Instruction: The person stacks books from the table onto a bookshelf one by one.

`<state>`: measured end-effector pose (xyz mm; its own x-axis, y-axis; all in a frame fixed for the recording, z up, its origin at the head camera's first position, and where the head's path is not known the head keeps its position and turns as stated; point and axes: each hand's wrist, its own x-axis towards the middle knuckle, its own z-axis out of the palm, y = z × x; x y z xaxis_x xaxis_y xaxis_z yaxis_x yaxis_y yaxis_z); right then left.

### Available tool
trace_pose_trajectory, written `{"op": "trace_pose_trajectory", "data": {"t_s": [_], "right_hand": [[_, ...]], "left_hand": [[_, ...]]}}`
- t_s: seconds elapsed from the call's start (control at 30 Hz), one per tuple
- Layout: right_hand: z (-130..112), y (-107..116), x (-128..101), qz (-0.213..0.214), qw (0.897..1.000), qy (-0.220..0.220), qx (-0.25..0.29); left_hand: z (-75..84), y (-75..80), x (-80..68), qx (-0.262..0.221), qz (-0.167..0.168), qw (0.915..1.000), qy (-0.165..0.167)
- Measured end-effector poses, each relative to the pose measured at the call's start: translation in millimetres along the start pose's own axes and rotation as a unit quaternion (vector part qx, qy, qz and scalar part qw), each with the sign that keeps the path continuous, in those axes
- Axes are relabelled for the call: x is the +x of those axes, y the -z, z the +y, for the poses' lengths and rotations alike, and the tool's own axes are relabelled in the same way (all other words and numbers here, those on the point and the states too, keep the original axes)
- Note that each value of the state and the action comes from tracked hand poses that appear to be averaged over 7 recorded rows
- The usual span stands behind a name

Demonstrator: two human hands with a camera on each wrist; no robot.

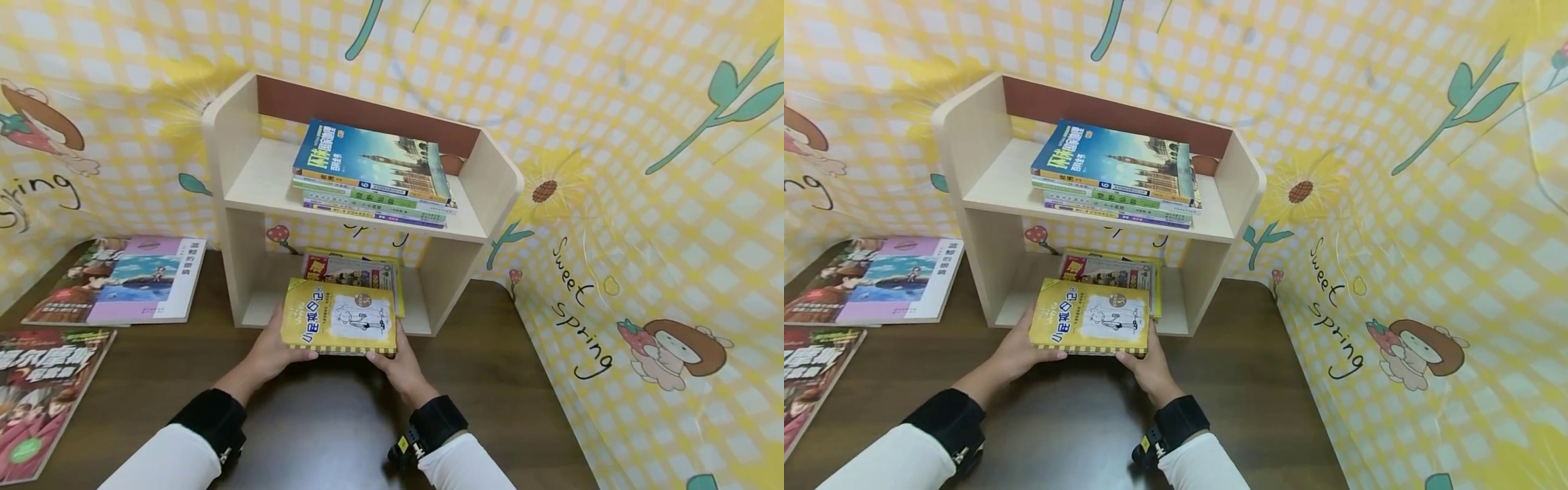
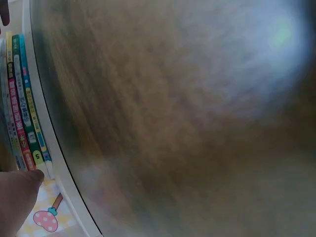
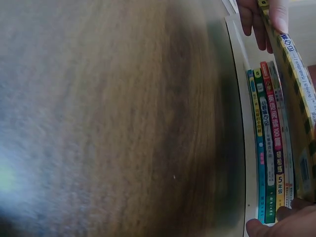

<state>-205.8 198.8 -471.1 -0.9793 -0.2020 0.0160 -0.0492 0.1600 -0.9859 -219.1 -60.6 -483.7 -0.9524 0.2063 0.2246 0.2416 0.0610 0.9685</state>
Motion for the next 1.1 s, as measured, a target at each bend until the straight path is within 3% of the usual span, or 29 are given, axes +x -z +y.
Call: {"op": "trace_pose_trajectory", "data": {"t_s": [0.27, 0.4, 0.53, 0.63, 0.87, 1.1], "right_hand": [[12.4, -0.6, 9.2, 0.044, 0.997, -0.025, -0.054], [14.4, -0.9, 14.6, 0.073, 0.989, -0.048, -0.119], [12.4, 2.0, 26.3, 0.076, 0.977, -0.031, -0.199], [9.1, 3.7, 34.8, 0.073, 0.968, -0.021, -0.238], [5.1, 6.5, 47.4, 0.068, 0.964, -0.041, -0.255], [0.3, 9.6, 61.3, 0.073, 0.966, -0.052, -0.244]], "left_hand": [[-2.6, -1.1, 14.5, 0.037, -0.004, 0.9991, -0.019], [-5.1, -1.8, 21.1, 0.041, -0.007, 0.9982, -0.042], [-5.9, 2.2, 34.7, 0.037, -0.024, 0.9967, -0.068], [-4.7, 5.9, 45.1, 0.057, -0.033, 0.9962, -0.057], [-1.7, 7.4, 58.4, 0.103, -0.031, 0.9941, 0.009], [-2.2, 7.1, 72.8, 0.121, -0.032, 0.9920, 0.018]]}}
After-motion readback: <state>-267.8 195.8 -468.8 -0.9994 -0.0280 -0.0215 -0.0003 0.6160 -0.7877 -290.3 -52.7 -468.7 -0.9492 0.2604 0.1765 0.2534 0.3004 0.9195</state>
